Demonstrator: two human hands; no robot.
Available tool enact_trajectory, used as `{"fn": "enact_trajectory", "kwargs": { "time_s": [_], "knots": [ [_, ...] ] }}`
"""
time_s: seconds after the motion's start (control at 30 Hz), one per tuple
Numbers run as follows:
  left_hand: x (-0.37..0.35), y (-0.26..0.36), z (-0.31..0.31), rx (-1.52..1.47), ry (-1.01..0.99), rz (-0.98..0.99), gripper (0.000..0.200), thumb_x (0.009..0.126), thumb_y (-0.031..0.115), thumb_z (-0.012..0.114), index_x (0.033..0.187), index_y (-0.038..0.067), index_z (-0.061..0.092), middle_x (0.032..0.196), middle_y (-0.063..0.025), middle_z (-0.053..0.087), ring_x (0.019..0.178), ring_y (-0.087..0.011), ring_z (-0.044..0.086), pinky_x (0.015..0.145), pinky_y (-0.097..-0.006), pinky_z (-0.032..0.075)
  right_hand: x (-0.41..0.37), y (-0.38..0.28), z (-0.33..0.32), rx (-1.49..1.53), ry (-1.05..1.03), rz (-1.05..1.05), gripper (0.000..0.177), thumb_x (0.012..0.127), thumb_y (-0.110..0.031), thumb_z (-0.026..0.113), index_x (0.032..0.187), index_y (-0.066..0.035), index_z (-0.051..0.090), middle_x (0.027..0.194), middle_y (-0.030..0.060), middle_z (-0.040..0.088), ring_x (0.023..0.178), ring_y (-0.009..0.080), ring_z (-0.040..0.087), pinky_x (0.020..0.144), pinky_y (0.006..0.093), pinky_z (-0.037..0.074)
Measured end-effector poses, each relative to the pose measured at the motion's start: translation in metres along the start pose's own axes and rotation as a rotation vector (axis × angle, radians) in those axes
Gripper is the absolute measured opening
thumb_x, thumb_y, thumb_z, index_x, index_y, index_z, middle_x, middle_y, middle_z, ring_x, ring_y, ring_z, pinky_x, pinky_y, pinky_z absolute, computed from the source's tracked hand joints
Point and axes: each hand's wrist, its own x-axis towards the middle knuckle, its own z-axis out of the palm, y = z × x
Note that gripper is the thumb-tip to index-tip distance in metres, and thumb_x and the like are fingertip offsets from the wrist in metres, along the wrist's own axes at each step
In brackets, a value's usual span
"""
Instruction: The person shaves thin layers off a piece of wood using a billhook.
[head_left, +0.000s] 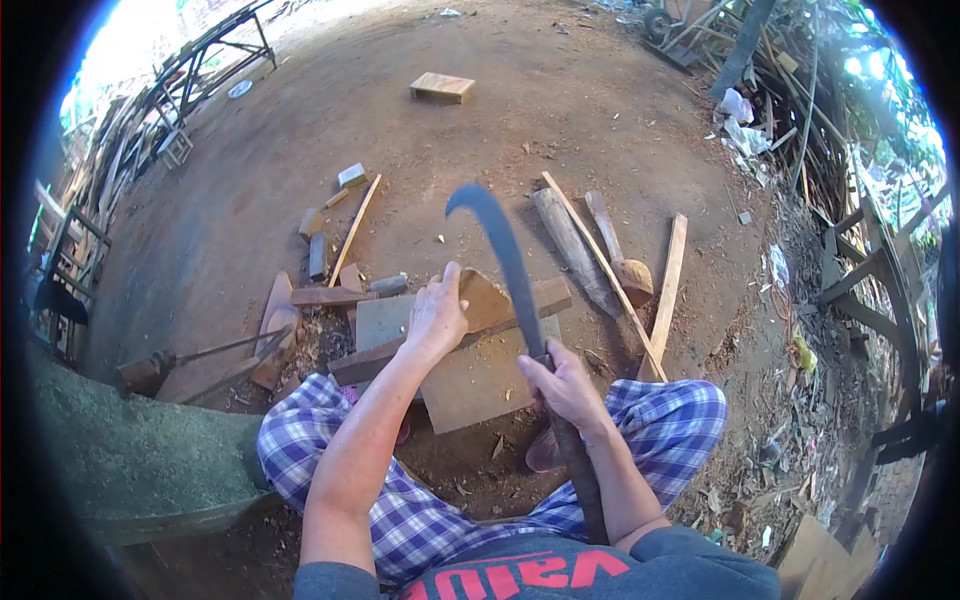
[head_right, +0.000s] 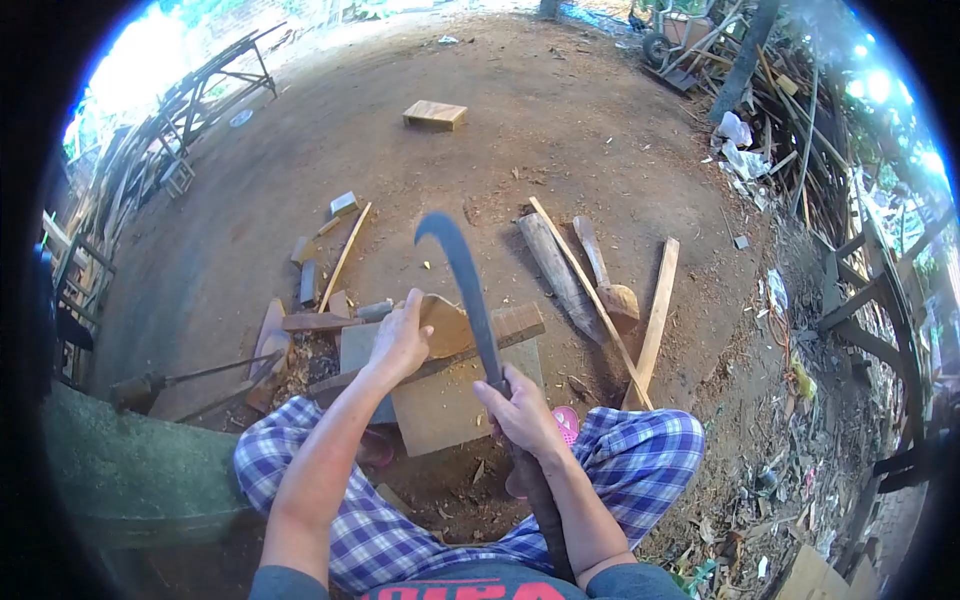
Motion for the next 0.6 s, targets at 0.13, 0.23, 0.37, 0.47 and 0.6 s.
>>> {"fn": "enact_trajectory", "kwargs": {
  "time_s": [0.13,0.23,0.37,0.47,0.6],
  "knots": [
    [-0.005,0.000,0.000,-0.004,0.004,-0.003,0.050,0.084,0.008,0.065,0.125,0.004,0.037,0.106,-0.0292,0.060,0.103,-0.0474,0.057,0.086,-0.0539,0.045,-0.009,-0.010,0.003,-0.204,0.162,-0.107,0.028,0.092,-0.030,0.065,0.098,-0.005,0.055,0.068,0.0086,0.060,0.058,0.0180,0.060,0.053,0.0335,0.048],
    [-0.001,0.000,0.001,-0.012,-0.034,-0.039,0.050,0.084,0.008,0.065,0.126,0.004,0.038,0.105,-0.0298,0.060,0.104,-0.0472,0.056,0.087,-0.0532,0.045,0.020,0.029,0.014,-0.541,0.252,-0.147,0.032,0.090,-0.030,0.065,0.100,-0.002,0.054,0.077,0.0210,0.064,0.074,0.0392,0.065,0.068,0.0470,0.049],
    [-0.005,-0.005,-0.004,-0.035,-0.013,-0.012,0.051,0.084,0.008,0.065,0.127,0.003,0.038,0.106,-0.0296,0.060,0.106,-0.0464,0.057,0.089,-0.0523,0.045,0.027,0.040,0.010,-0.465,0.193,-0.240,0.032,0.090,-0.033,0.065,0.096,-0.005,0.053,0.073,0.0175,0.063,0.066,0.0354,0.064,0.062,0.0432,0.050],
    [-0.005,0.002,-0.004,-0.016,-0.034,0.053,0.050,0.084,0.009,0.066,0.127,0.004,0.039,0.110,-0.0292,0.060,0.107,-0.0455,0.056,0.090,-0.0516,0.044,0.025,0.038,-0.004,0.220,-0.148,0.071,0.029,0.094,-0.035,0.063,0.098,-0.009,0.051,0.064,-0.0014,0.052,0.047,0.0066,0.050,0.043,0.0229,0.043],
    [0.002,-0.004,-0.011,-0.067,-0.077,0.055,0.046,0.084,0.007,0.066,0.124,0.006,0.043,0.116,-0.0262,0.057,0.110,-0.0444,0.055,0.092,-0.0506,0.044,0.018,0.030,-0.003,0.316,-0.155,0.083,0.028,0.095,-0.032,0.063,0.098,-0.007,0.052,0.061,-0.0013,0.052,0.048,0.0084,0.051,0.043,0.0244,0.043]
  ]
}}
